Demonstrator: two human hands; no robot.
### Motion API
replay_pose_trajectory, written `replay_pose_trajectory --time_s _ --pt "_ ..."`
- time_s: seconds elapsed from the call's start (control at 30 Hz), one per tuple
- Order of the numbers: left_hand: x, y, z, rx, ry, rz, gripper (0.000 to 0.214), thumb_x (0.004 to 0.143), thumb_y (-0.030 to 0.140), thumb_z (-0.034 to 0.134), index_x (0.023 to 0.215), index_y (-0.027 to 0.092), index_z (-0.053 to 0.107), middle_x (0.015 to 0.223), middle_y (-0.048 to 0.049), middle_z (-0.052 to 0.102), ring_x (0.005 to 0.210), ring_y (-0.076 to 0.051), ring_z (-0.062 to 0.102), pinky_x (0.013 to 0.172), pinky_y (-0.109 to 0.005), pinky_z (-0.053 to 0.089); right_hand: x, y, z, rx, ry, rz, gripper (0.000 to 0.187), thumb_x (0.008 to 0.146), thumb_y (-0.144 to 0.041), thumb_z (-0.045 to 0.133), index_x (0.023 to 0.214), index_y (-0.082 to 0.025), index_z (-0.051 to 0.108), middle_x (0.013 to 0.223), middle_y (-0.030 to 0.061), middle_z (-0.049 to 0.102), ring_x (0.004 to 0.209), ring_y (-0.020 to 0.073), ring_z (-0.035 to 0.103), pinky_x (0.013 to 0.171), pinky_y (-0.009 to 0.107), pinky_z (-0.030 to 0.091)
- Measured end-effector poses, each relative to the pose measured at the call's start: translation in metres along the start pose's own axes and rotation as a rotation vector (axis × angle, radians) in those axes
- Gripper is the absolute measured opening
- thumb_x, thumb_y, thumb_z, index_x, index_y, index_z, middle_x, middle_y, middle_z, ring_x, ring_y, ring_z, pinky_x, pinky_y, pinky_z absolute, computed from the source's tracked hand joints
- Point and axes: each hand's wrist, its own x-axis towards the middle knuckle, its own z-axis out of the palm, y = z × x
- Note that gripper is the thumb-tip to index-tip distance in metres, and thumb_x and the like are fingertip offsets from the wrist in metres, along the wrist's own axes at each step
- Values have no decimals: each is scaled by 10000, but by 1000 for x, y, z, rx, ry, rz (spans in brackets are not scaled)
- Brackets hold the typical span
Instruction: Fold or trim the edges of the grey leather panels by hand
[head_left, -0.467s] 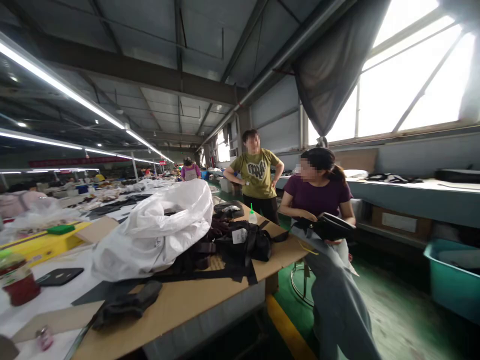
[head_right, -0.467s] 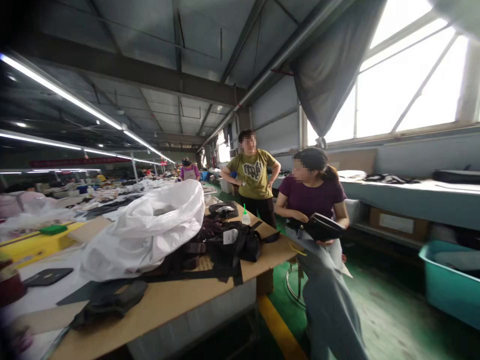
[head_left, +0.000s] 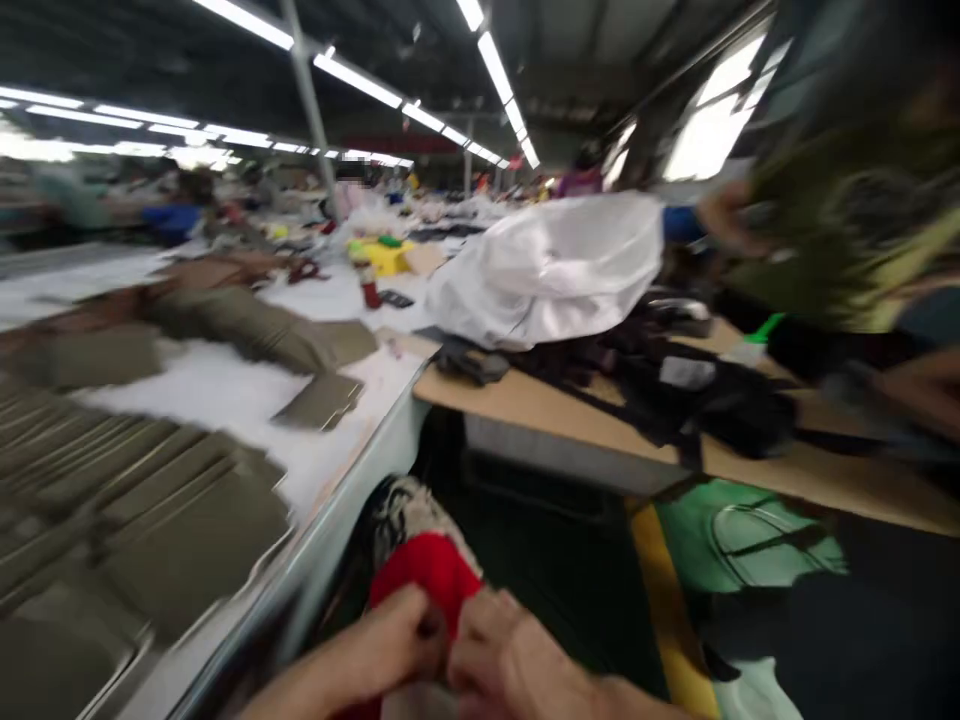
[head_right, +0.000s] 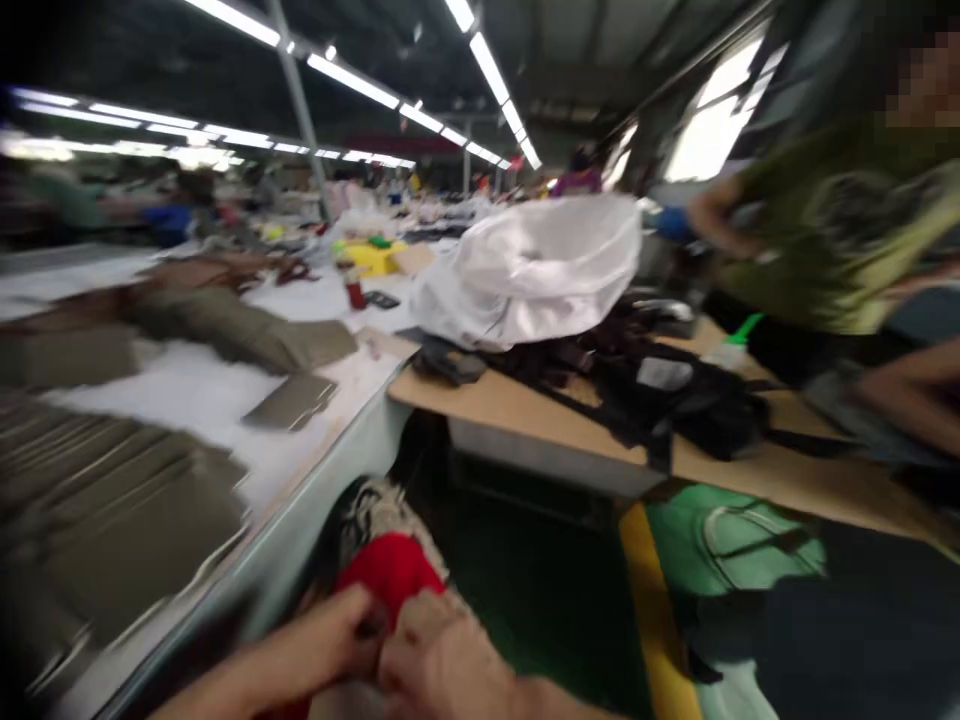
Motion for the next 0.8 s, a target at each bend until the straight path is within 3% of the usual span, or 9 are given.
replay_pose_trajectory --time_s 0.07,0.17,0.27,0.43,0.6,0.8 --pt "-3 -35 -13 -122 35 -24 339 823 327 732 618 130 549 576 54 455 572 -105 459 562 -223 384 16 9 9 -23 -2 -15 27 936 -174 604 915 -185 616 1046 58 629 1015 247 571 891 450 437" --pt "-16 -66 -28 -292 19 7 286 861 369 626 696 137 602 622 32 529 591 -112 457 584 -236 366 35 18 16 -62 34 -107 116 975 -184 548 860 -196 546 924 24 631 876 203 566 809 380 393" --pt "-34 -68 -37 -203 51 93 362 893 423 566 657 148 559 591 40 473 558 -98 400 542 -230 322 47 19 17 -83 61 -212 153 989 -181 513 837 -197 504 861 13 614 791 183 541 746 342 363" --pt "-50 -69 -46 -6 166 52 117 783 185 626 672 147 630 529 68 471 529 -84 401 501 -212 290 68 13 17 -72 67 -281 133 988 -150 492 865 -203 499 841 5 600 773 176 531 737 328 352" --pt "-54 -86 -52 -11 192 63 87 780 166 625 700 147 654 562 70 505 565 -85 448 539 -192 328 93 7 15 -66 -51 -301 75 967 -172 544 911 -214 517 879 -2 617 794 179 534 745 330 342" --pt "-62 -95 -47 37 350 -12 122 725 80 576 628 150 597 566 66 487 580 -87 460 557 -197 322 114 0 21 -115 -157 -363 118 956 -159 537 849 -207 526 854 4 616 786 184 535 744 333 324"
